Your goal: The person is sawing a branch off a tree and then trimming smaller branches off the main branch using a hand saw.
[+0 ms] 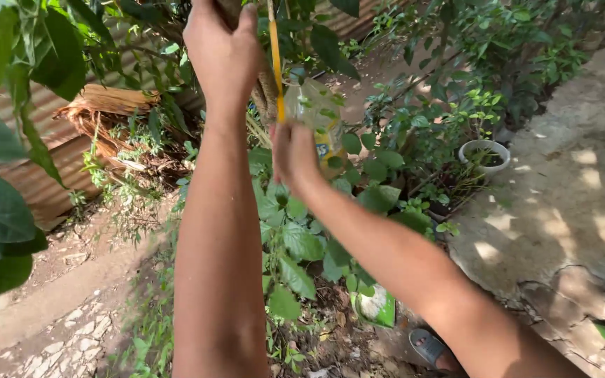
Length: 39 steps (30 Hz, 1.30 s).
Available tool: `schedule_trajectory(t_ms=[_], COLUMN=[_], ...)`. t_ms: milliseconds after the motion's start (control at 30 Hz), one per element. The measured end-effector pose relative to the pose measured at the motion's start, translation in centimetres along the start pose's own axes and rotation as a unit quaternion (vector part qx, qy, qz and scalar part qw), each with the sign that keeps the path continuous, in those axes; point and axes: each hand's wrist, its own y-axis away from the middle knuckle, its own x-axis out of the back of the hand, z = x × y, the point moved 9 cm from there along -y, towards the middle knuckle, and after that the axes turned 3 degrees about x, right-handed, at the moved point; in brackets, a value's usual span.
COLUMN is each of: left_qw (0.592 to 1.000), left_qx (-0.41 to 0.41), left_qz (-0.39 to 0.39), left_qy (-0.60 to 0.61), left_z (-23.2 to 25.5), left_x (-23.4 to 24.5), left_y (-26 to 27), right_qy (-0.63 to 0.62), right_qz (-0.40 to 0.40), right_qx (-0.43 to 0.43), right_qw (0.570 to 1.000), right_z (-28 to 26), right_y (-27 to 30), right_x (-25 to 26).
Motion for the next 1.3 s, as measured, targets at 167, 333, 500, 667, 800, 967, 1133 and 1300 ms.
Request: schedule_trajectory(t_ms=[167, 333, 500, 667, 800, 967, 1133, 1300], left_qw=[0.996, 0.993, 0.99, 0.99, 0.99, 0.993, 0.998, 0.998], left_qx=[0.054, 0.088, 0.076, 0.078, 0.078, 0.065, 0.048, 0.036], left_qz=[-0.026, -0.033, -0.04, -0.057, -0.065, -0.062, -0.05, -0.045], left_qy=[0.065, 0.073, 0.107, 0.098, 0.099, 0.07, 0.009, 0.019], left_z=[0.7, 0.0, 0.0, -1.4, -1.5, -2.8, -1.7, -2.0], left_x=[-0.2, -0.3, 0.2, -0.7, -0.4, -0.2, -0.3, 0.0], left_y=[-0.1, 0.6, 0.0, -0.5, -0.9, -1.2, -0.6, -1.1], right_qy=[0.021, 0.092, 0.047, 0.034, -0.064, -0.075, -0.093, -0.049], right_qz=[-0.006, 0.009, -0.017, 0.001, -0.017, -0.064, -0.079, -0.045], right_qx=[-0.059, -0.013, 0.012, -0.055, -0.073, -0.076, -0.064, -0.069], right_qw=[0.998, 0.996, 0.999, 0.998, 0.995, 0.992, 0.99, 0.995], right_z=[0.1, 0.2, 1.2, 1.0, -0.4, 0.5, 0.1, -1.1], right_y=[1.7, -3.7, 4.2, 4.3, 5.4, 4.1, -3.5, 4.4], right_x=[0.6, 0.3, 0.6, -0.3, 0.1, 1.4, -1.0, -1.1])
